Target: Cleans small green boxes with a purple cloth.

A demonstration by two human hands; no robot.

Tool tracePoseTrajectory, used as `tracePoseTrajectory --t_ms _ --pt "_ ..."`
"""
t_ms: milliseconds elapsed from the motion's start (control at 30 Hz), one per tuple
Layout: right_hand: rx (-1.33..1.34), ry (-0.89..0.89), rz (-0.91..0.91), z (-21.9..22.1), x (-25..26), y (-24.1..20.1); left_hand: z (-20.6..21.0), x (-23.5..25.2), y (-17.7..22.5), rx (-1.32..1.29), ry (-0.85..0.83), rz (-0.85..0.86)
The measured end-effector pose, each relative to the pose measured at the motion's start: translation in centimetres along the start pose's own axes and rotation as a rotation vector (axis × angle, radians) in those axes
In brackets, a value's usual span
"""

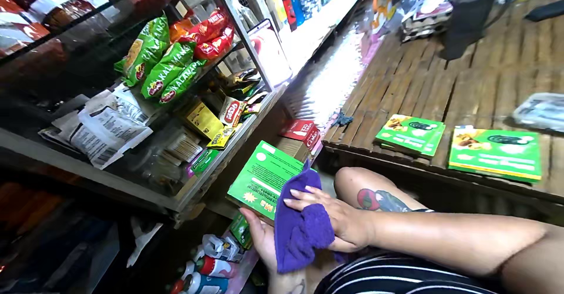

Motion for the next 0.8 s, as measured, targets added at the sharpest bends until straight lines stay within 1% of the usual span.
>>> tracePoseTrajectory --t_ms 100,133,267,500,667,733,800 --pt "-0.001 0.024 0.098 -0.5 -0.2 1.3 0.8 -0.3 0.3 0.031 0.144 -0.021" --pt "0.000 0.036 0.130 -0.6 -0.3 1.7 0.9 -0.3 0.5 0.064 0.162 -0.017" --pt "0.007 0.066 0.208 -0.8 -0.4 2.5 0.7 -0.2 0.6 0.032 0.125 -0.010" --pt "0.043 0.012 0.172 -0.6 0.2 0.9 0.5 -0.7 0.0 0.097 0.132 -0.008" --pt "0.076 -0.014 0.118 -0.7 1.0 -0.5 0.6 -1.6 -0.5 0.109 0.148 -0.148" --pt "0.081 -0.015 0.102 -0.8 1.2 -0.9 0.6 -1.7 -0.8 0.086 0.106 -0.195" --pt "0.084 -0.013 0.090 -1.0 1.5 -1.2 0.6 -1.8 -1.0 0.074 0.027 -0.232"
Point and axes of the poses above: each hand's wrist, its own x-axis towards the middle knuckle, its own z-axis out of the palm, y = z × x, the point moved 3 cm from there along x, towards the middle knuckle, and after that the axes turned 5 degrees about -x, right-handed, at the moved point
